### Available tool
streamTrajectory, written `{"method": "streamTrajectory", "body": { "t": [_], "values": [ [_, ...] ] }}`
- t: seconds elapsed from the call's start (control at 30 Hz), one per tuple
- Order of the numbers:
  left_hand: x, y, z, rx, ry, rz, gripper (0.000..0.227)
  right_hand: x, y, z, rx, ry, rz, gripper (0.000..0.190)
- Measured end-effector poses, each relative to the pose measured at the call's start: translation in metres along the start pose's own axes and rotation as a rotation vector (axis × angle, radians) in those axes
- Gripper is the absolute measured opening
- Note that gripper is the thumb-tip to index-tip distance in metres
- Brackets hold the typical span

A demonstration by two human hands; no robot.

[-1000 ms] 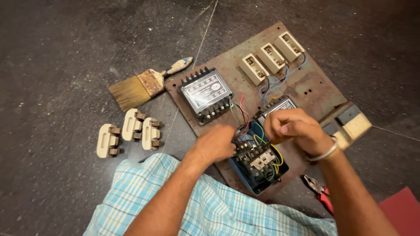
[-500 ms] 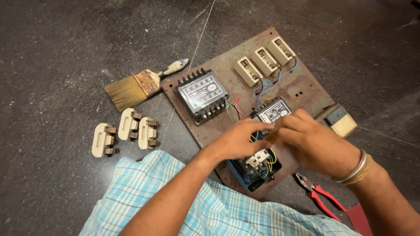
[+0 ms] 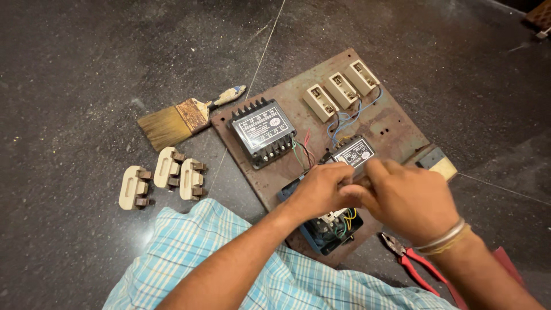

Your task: The person wires an electrical panel using a screwdriver and pliers, handling several wires and electrical components while sitting on the floor.

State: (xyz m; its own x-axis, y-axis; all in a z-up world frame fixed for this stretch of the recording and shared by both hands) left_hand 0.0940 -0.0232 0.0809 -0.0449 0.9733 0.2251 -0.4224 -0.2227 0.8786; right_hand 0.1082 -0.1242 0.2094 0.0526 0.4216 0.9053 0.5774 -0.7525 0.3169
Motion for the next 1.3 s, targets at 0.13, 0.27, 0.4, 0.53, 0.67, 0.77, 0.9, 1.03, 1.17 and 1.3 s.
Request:
{"method": "streamTrajectory", "body": {
  "t": [0.13, 0.27, 0.4, 0.53, 0.67, 0.77, 0.9, 1.03, 1.17, 1.3],
  "values": [
    [0.002, -0.004, 0.001, 0.161, -0.046, 0.065, 0.048, -0.008, 0.001, 0.004, 0.035, -0.019, 0.012, 0.039],
    [-0.011, -0.018, 0.001, 0.246, -0.173, -0.367, 0.047, -0.003, 0.009, 0.005, 0.473, 0.325, 0.248, 0.037],
    [-0.014, -0.026, -0.002, 0.214, -0.135, -0.257, 0.04, -0.003, 0.018, 0.002, 0.627, 0.391, 0.524, 0.025],
    [-0.008, -0.012, -0.001, 0.234, -0.076, -0.198, 0.038, -0.005, 0.019, 0.002, 0.171, 0.161, 0.6, 0.045],
    [-0.002, 0.001, 0.004, 0.211, -0.095, -0.095, 0.034, -0.014, 0.004, 0.007, -0.017, 0.065, 0.117, 0.032],
    [0.002, -0.004, 0.002, 0.239, -0.113, -0.191, 0.035, 0.002, 0.003, 0.004, 0.341, 0.383, 0.251, 0.021],
    [-0.005, -0.012, 0.001, 0.191, -0.122, -0.253, 0.026, 0.008, 0.004, -0.001, 0.65, 0.491, 0.437, 0.019],
    [-0.003, -0.008, 0.001, 0.131, -0.067, -0.188, 0.036, 0.002, 0.012, 0.007, 0.283, 0.118, 0.682, 0.038],
    [0.001, 0.006, 0.004, 0.109, -0.085, -0.146, 0.035, -0.021, 0.005, 0.013, -0.094, -0.024, 0.114, 0.031],
    [0.001, -0.004, 0.0, 0.159, -0.22, -0.058, 0.026, -0.008, 0.007, 0.011, 0.305, 0.332, 0.403, 0.019]
  ]
}}
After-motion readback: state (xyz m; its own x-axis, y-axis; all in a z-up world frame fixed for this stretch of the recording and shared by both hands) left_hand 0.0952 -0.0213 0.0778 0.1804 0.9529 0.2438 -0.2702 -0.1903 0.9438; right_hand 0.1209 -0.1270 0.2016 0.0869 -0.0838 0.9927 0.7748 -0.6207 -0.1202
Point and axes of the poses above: each hand's wrist, its own z-axis towards the middle knuckle, its own x-axis out of the back of the hand, y = z × x, the point moved 5 cm from there along z, towards the middle knuckle, and after that the axes turned 2 degrees about -z, right-handed, at the moved point
